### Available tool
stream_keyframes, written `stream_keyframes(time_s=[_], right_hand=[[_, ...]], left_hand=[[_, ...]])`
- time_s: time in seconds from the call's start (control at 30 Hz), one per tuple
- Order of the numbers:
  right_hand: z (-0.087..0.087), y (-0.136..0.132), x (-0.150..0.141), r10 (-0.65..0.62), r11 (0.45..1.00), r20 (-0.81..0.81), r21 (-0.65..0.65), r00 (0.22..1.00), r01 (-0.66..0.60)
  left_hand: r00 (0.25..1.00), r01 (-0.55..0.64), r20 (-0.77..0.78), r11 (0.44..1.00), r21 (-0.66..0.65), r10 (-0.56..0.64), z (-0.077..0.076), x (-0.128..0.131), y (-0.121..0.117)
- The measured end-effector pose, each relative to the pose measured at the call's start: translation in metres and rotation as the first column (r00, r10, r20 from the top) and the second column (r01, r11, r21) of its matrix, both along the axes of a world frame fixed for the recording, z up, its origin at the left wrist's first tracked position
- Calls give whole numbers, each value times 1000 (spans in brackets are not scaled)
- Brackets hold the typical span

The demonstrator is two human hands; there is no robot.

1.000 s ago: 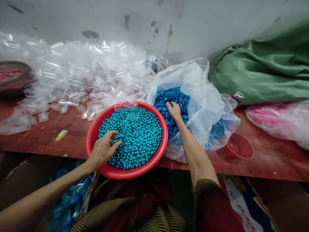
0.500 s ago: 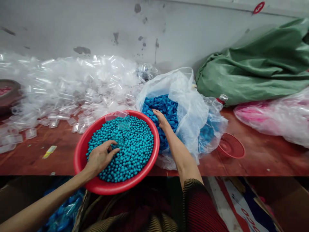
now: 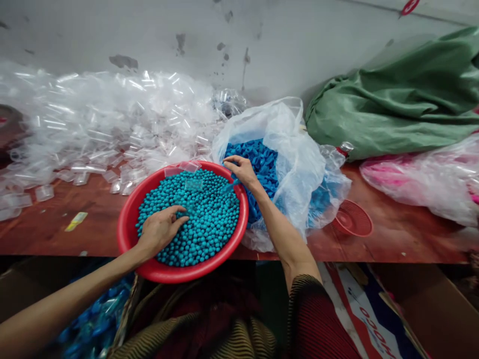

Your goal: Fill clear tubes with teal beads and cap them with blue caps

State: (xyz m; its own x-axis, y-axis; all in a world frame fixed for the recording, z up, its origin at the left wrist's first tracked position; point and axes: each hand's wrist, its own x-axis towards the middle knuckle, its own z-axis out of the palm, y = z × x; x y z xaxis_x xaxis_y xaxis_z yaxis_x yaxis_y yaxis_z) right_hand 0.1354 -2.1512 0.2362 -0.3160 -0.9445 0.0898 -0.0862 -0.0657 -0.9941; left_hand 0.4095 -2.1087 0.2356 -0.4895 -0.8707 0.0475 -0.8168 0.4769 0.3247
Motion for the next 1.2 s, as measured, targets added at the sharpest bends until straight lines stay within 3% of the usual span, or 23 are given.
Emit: stream_keyframes(time_s=[0.03, 0.1, 0.17, 0.23, 0.33, 0.43, 0.53, 0.67, 0.77, 0.83, 0.93, 1.03, 1.1, 1.2], right_hand=[[5, 3, 8, 43, 998, -173, -47, 984, -52], [13, 13, 26, 136, 976, -469, -89, 873, -200], [20, 26, 44, 174, 957, -670, -57, 722, -284], [25, 42, 61, 169, 964, -825, 23, 539, -266], [24, 64, 86, 268, 955, -930, 221, 251, -198], [14, 78, 104, 384, 908, -918, 358, 93, -217], [6, 85, 110, 379, 899, -924, 352, 59, -260], [12, 90, 97, 398, 900, -915, 376, 66, -220], [20, 88, 81, 416, 906, -903, 403, 103, -128], [23, 79, 76, 357, 932, -927, 346, 110, -114], [18, 59, 79, 274, 942, -961, 260, 39, -211], [5, 42, 87, 290, 922, -956, 292, -48, -253], [-2, 36, 89, 288, 926, -955, 296, -69, -236], [-3, 37, 88, 241, 945, -969, 247, -54, -215]], left_hand=[[1000, -7, 10, 1000, 9, 6, 1, -1, 0], [999, -23, 24, 999, 29, 22, 2, -3, -1], [999, -28, 28, 999, 46, 27, 3, -4, -2], [999, -26, 27, 998, 63, 25, 4, -4, -2], [999, -17, 34, 996, 85, 14, 3, -5, -2], [997, 13, 71, 997, 80, -18, 1, -6, -1], [998, 38, 55, 997, 73, -42, -2, -4, -2], [989, 74, -136, 991, 111, -58, -4, 4, -5], [957, 51, -290, 981, 187, 6, -1, 9, -5], [932, 41, -358, 963, 268, 60, 1, 10, -5], [882, 84, -455, 913, 400, 118, 2, 9, -6], [811, 140, -541, 825, 548, 222, 0, 9, -8], [776, 151, -552, 761, 631, 304, 0, 9, -9], [751, 139, -543, 714, 686, 376, 2, 10, -10]])
